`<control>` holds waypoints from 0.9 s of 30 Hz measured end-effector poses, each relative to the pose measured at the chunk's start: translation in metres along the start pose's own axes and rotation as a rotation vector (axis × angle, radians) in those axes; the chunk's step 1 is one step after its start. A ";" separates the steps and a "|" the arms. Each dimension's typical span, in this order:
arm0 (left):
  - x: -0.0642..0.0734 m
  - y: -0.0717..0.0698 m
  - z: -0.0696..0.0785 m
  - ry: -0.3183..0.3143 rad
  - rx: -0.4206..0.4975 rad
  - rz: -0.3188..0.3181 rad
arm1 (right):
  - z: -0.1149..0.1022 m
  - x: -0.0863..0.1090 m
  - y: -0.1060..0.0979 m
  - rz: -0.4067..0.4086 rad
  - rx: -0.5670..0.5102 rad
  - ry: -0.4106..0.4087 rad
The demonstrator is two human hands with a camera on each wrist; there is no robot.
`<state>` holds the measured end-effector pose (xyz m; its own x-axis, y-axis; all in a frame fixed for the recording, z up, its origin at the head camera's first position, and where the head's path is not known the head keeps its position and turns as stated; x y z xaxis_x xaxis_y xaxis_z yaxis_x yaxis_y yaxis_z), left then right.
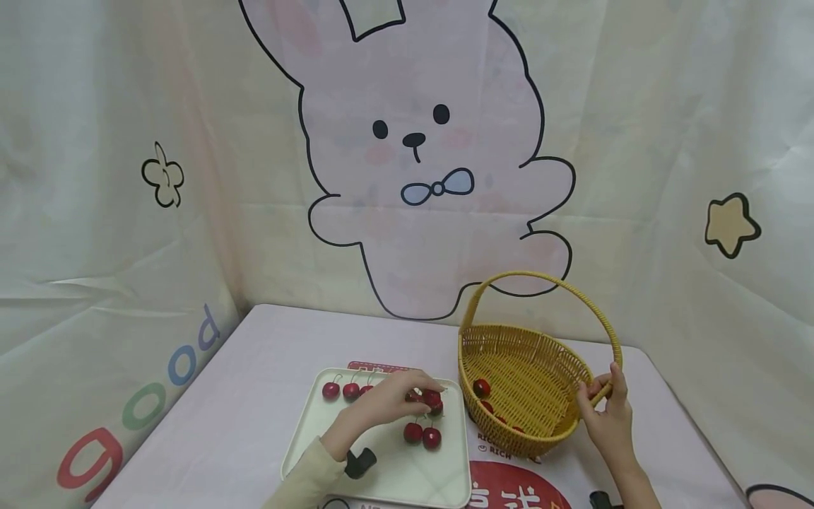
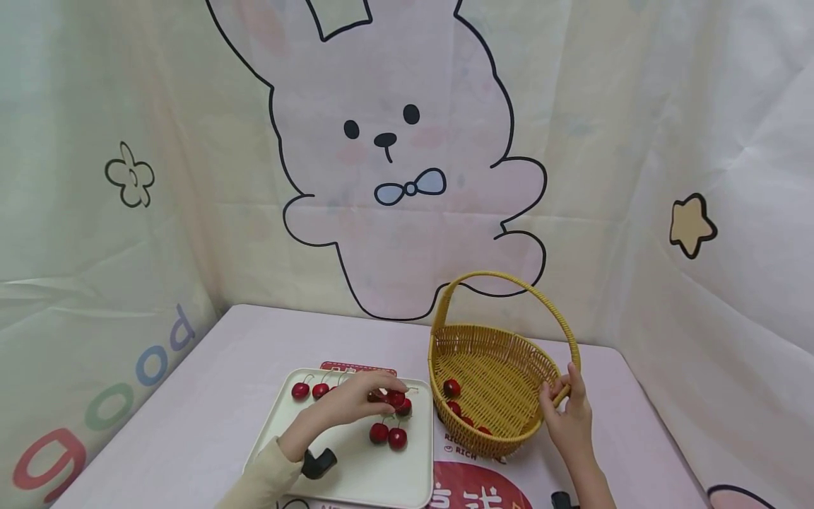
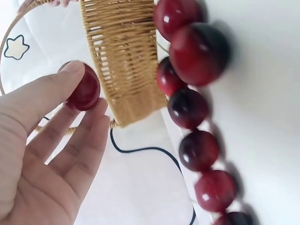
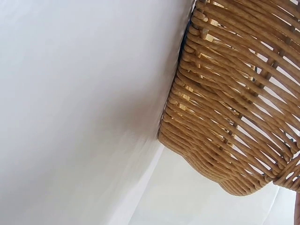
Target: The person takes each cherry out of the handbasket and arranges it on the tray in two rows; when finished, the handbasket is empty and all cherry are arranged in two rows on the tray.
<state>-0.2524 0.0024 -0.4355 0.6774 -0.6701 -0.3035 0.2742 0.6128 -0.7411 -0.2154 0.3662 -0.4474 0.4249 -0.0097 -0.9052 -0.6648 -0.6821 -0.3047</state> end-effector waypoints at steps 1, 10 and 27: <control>0.003 -0.001 -0.001 0.002 -0.015 -0.006 | 0.000 0.000 0.000 -0.002 0.000 -0.001; 0.028 -0.009 -0.011 -0.004 -0.121 -0.028 | -0.001 -0.001 0.000 -0.023 0.015 0.002; 0.051 -0.007 -0.028 -0.079 -0.160 -0.107 | -0.002 -0.002 -0.001 -0.024 0.007 0.014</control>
<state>-0.2392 -0.0475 -0.4624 0.7035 -0.6890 -0.1741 0.2399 0.4608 -0.8544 -0.2146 0.3652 -0.4452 0.4497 -0.0037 -0.8932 -0.6585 -0.6769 -0.3288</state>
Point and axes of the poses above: each hand's wrist, its own x-axis away from the middle knuckle, its own y-axis out of the palm, z = x × y, the point moved 3 cm from there along -x, towards the middle knuckle, and after that the axes turned 4 degrees about z, right-handed, at the moved point
